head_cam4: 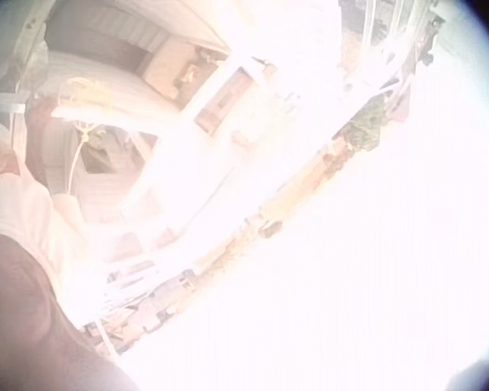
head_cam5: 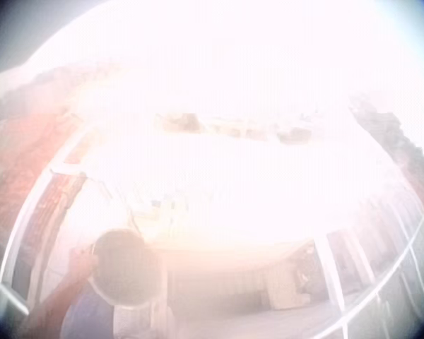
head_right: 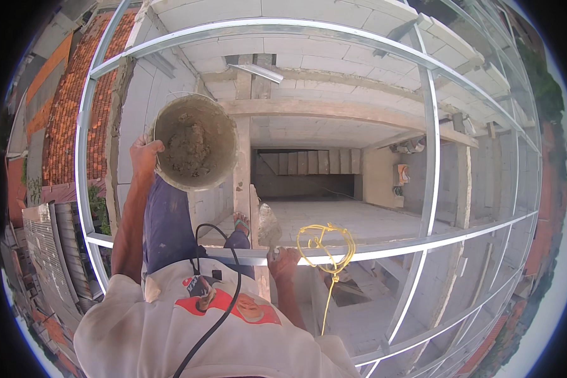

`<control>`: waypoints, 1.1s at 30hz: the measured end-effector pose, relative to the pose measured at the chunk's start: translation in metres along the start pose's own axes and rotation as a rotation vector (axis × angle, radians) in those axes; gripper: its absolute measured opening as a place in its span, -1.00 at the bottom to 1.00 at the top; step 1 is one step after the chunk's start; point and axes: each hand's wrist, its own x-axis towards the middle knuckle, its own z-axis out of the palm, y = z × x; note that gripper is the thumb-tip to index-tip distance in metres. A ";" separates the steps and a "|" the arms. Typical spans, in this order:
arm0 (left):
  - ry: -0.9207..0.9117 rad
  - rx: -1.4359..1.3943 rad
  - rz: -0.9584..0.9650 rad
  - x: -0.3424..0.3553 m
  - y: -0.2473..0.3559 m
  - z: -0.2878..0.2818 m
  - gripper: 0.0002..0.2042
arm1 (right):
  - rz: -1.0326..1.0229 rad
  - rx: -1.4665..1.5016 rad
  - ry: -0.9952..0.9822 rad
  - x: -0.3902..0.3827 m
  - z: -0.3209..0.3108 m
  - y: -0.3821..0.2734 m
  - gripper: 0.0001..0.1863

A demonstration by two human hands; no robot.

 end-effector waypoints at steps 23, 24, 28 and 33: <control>-0.325 -0.044 0.018 -0.026 0.028 0.090 -0.73 | 0.122 0.077 -0.128 0.001 -0.030 -0.009 -0.62; -0.296 -0.052 0.029 -0.023 0.033 0.079 -0.72 | 0.058 0.048 -0.032 0.002 -0.017 -0.011 -0.62; -0.163 -0.086 0.037 -0.008 0.019 0.065 -0.77 | 0.056 0.027 0.007 -0.003 -0.009 -0.005 -0.66; -0.121 -0.120 0.024 -0.033 0.035 0.031 -0.73 | 0.048 0.099 0.033 0.011 -0.048 -0.038 -0.67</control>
